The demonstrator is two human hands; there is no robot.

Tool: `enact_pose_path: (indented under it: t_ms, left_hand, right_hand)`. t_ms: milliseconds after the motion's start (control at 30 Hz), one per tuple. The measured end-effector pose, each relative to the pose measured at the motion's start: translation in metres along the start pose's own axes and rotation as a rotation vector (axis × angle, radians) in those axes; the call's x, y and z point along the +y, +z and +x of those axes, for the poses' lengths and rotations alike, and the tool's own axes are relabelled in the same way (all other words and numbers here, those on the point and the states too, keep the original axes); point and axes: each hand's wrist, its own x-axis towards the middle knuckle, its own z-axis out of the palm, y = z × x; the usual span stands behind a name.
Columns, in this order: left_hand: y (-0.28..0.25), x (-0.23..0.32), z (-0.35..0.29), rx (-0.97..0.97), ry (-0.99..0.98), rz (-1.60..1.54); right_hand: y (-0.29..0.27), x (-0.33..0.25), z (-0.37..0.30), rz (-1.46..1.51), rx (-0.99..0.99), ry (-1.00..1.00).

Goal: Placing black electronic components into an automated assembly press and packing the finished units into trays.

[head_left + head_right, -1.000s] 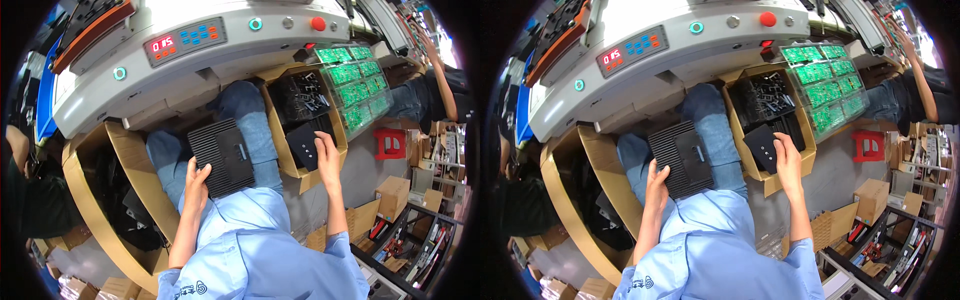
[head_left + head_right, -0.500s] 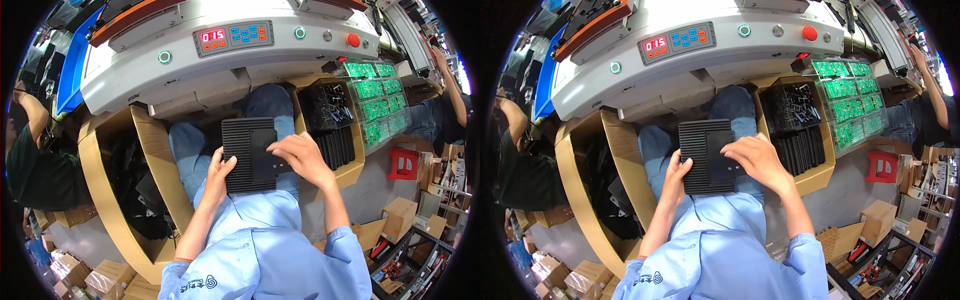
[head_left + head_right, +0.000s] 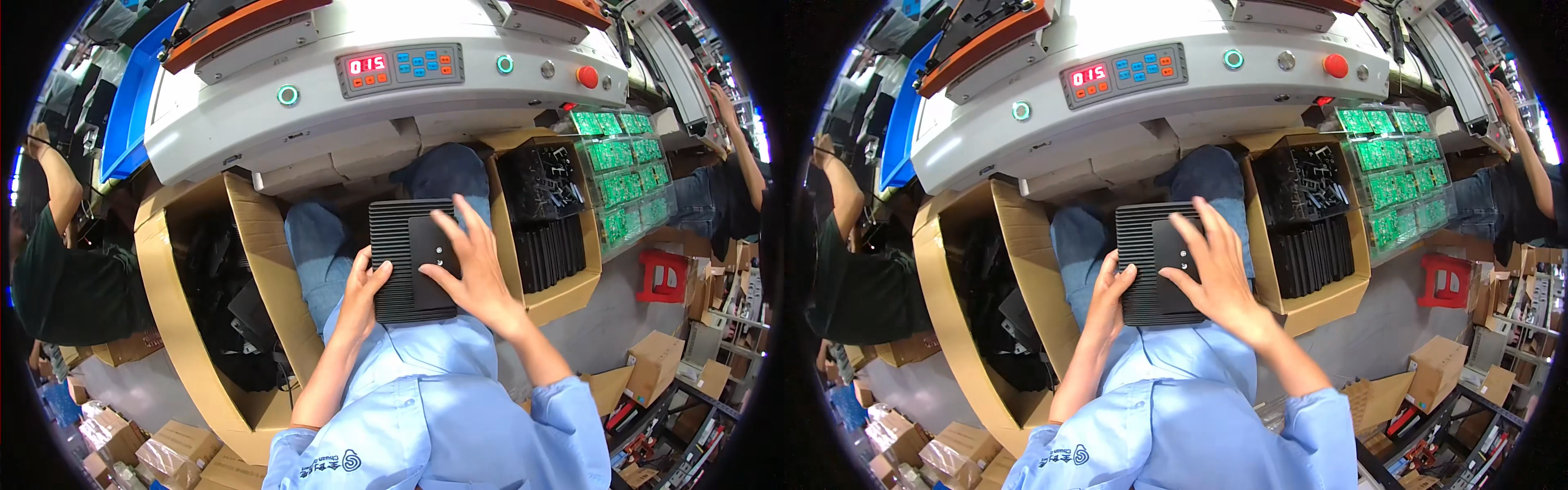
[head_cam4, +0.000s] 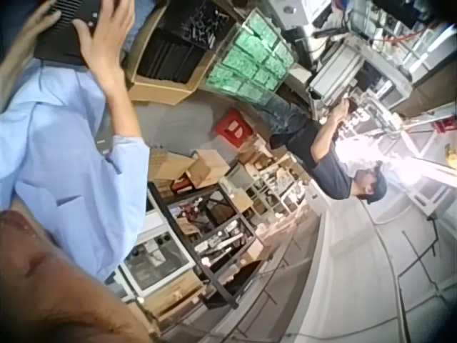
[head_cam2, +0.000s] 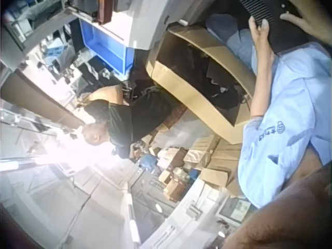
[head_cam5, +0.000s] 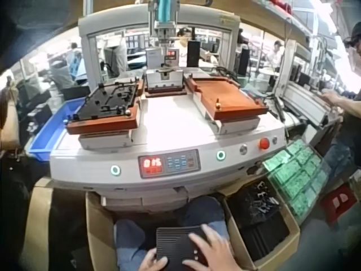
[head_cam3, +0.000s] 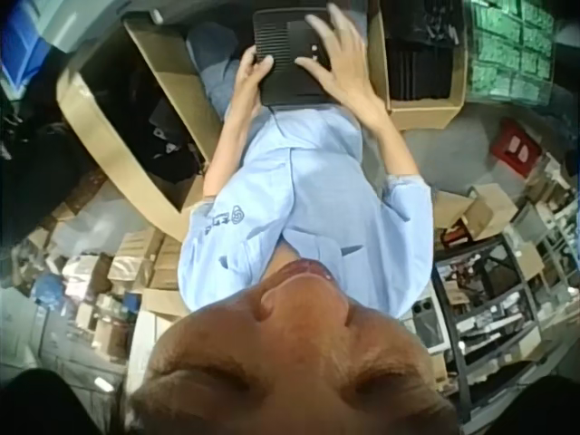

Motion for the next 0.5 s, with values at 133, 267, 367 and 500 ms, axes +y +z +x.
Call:
enact_pose_path:
  t_ms: [133,267,367,500]
  left_hand:
    - [0.011,0.002,0.0,-0.01,0.06,-0.002]
    - [0.006,-0.001,-0.002,0.032,0.127,0.061]
    - [-0.003,0.0,-0.002,0.016,0.121,0.042]
    - [-0.008,-0.002,-0.003,0.038,0.135,0.043]
  right_hand:
    - [0.031,-0.008,-0.015,0.207,0.093,0.212]
    - [0.04,0.003,-0.014,0.324,0.146,0.286]
    - [0.04,0.004,-0.015,0.402,0.078,0.294]
    - [0.043,-0.001,-0.017,0.226,0.074,0.149]
